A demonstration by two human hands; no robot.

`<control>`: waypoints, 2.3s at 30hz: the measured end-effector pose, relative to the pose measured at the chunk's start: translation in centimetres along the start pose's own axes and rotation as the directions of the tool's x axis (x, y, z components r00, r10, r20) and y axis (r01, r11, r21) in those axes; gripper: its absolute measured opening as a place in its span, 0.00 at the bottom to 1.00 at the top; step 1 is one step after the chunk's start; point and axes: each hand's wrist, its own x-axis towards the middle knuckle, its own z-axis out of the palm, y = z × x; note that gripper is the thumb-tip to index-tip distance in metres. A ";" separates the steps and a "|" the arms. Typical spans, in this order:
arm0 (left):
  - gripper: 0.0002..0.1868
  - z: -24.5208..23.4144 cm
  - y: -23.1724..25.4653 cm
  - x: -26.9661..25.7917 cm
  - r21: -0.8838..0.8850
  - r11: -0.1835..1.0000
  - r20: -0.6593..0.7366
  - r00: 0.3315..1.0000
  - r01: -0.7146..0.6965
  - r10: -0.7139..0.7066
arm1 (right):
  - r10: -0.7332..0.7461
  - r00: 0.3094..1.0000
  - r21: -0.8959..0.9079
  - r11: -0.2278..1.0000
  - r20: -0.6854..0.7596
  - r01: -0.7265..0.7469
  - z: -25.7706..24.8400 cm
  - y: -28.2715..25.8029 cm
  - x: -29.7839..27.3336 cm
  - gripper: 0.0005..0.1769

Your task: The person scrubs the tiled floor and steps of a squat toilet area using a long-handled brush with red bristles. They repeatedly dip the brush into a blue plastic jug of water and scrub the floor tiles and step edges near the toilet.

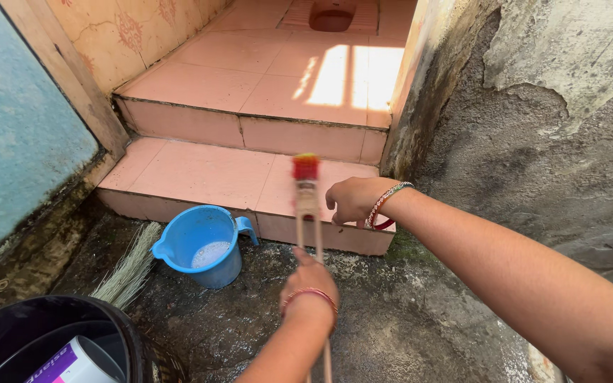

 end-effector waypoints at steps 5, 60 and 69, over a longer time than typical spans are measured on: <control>0.34 0.8 1.7 0.9 0.011 0.999 0.038 0.998 -0.046 0.046 | -0.038 0.999 0.004 0.999 -0.013 0.038 0.3 0.0 0.6 0.29; 0.16 -6.4 10.1 10.8 0.120 0.717 -0.498 0.583 -0.686 0.642 | 0.282 0.956 -0.347 0.892 -0.076 -0.290 -9.6 -0.2 -4.1 0.38; 0.19 -6.8 6.6 7.0 0.262 0.739 -0.581 0.511 -0.620 0.634 | 0.156 0.988 -0.290 0.944 -0.020 -0.155 -9.5 -2.0 -10.8 0.36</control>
